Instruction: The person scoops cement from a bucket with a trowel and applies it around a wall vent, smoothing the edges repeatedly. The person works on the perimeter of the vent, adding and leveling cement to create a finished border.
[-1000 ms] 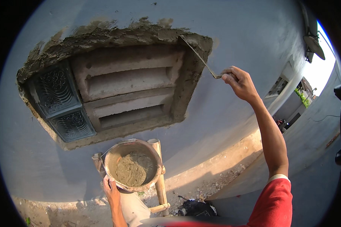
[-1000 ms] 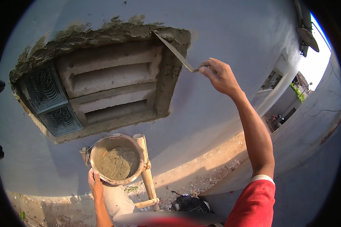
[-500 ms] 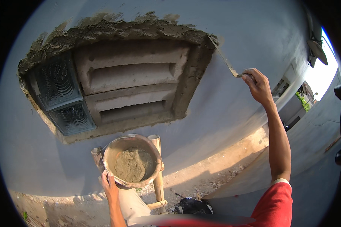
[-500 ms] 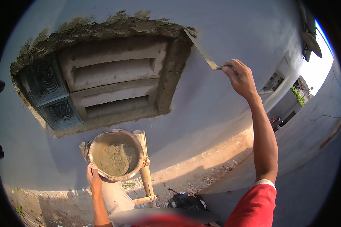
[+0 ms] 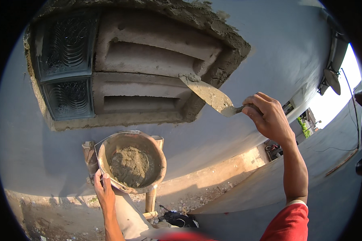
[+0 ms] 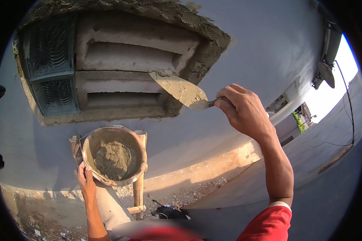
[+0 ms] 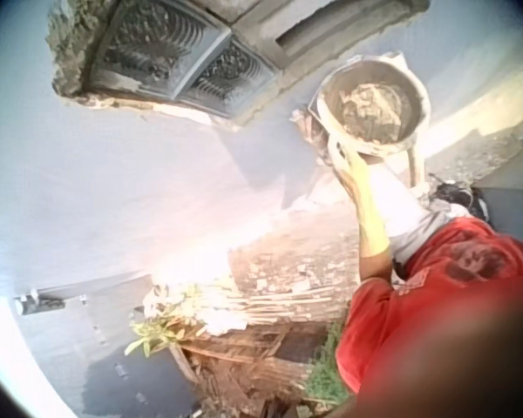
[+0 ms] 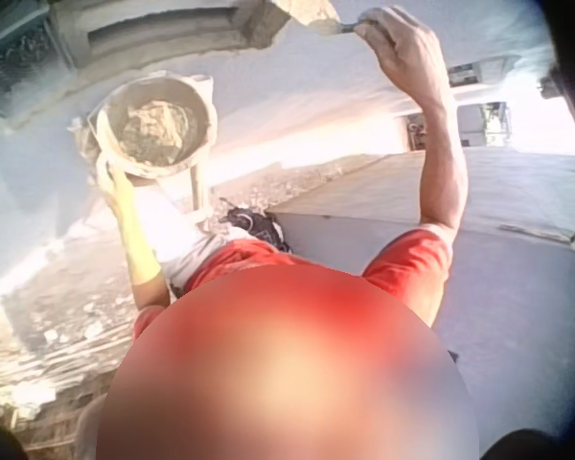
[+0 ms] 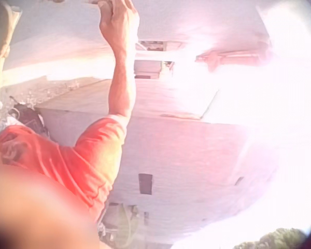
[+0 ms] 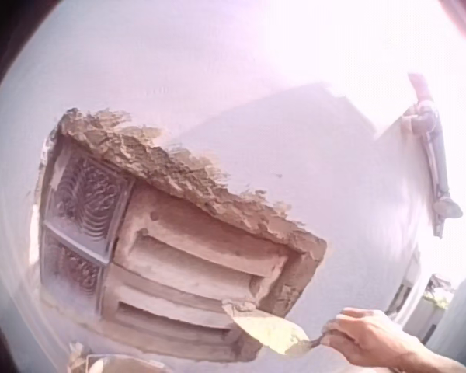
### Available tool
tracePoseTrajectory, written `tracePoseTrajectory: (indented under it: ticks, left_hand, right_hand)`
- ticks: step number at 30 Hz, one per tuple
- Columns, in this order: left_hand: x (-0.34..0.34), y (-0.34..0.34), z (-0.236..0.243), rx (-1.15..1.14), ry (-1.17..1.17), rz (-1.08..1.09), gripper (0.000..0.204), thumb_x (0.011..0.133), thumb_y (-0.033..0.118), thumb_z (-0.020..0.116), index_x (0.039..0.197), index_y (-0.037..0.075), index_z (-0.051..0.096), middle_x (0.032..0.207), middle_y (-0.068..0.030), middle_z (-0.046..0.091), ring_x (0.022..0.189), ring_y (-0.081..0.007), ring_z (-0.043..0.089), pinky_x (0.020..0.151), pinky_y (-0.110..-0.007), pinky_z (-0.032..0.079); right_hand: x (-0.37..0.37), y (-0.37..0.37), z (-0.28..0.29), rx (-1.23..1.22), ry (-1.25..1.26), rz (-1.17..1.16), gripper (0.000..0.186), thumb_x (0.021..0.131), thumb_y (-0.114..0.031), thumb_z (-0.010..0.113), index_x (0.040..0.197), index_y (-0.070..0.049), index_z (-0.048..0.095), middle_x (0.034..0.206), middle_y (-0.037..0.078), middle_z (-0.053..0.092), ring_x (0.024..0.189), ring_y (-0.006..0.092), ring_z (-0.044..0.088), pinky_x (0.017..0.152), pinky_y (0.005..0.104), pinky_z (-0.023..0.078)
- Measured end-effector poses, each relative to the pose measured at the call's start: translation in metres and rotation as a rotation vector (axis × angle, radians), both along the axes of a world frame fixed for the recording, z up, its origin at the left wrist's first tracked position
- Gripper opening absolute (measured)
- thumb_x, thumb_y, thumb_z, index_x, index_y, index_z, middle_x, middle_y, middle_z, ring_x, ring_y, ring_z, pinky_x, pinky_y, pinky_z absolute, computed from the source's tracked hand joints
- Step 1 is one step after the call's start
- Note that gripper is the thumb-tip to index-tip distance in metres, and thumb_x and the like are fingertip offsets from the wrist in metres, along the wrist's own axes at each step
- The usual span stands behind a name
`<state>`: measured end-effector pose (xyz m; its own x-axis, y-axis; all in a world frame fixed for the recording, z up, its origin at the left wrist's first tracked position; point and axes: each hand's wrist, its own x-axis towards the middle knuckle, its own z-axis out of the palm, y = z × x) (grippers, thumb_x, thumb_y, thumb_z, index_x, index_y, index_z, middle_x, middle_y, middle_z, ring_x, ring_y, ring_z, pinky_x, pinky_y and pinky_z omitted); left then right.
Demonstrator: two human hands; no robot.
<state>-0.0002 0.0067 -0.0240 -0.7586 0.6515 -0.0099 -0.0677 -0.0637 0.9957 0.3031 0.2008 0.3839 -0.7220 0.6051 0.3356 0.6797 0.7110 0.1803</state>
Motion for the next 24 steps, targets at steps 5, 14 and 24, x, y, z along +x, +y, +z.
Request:
tracePoseTrajectory:
  ticks: [5, 14, 24]
  left_hand:
    - [-0.002, 0.001, -0.004, 0.043, -0.019, 0.003, 0.046, 0.111, 0.038, 0.057, 0.134, -0.001, 0.060, 0.119, -0.0103, 0.062, 0.109, -0.0211, 0.056, 0.101, -0.036, 0.044]
    - [-0.004, 0.000, -0.004, -0.007, 0.055, 0.018, 0.042, 0.111, 0.033, 0.056, 0.133, -0.003, 0.060, 0.112, -0.0123, 0.063, 0.101, -0.0208, 0.057, 0.095, -0.037, 0.047]
    - [-0.003, -0.001, -0.001, 0.003, 0.013, -0.023, 0.045, 0.112, 0.033, 0.054, 0.138, -0.003, 0.058, 0.119, -0.0111, 0.062, 0.106, -0.0185, 0.056, 0.096, -0.035, 0.046]
  right_hand:
    - [-0.018, -0.028, -0.001, -0.290, -0.035, 0.134, 0.022, 0.096, -0.021, 0.077, 0.104, -0.001, 0.074, 0.092, 0.013, 0.073, 0.079, 0.0281, 0.070, 0.070, 0.0409, 0.054]
    - [-0.017, 0.017, 0.044, 0.311, 0.041, -0.045, 0.017, 0.103, -0.015, 0.066, 0.104, 0.001, 0.073, 0.093, 0.014, 0.072, 0.078, 0.0299, 0.070, 0.075, 0.0439, 0.057]
    - [0.003, 0.008, 0.014, 0.107, 0.015, -0.125, 0.021, 0.101, -0.021, 0.069, 0.100, 0.000, 0.070, 0.092, 0.016, 0.071, 0.081, 0.0324, 0.070, 0.075, 0.0442, 0.054]
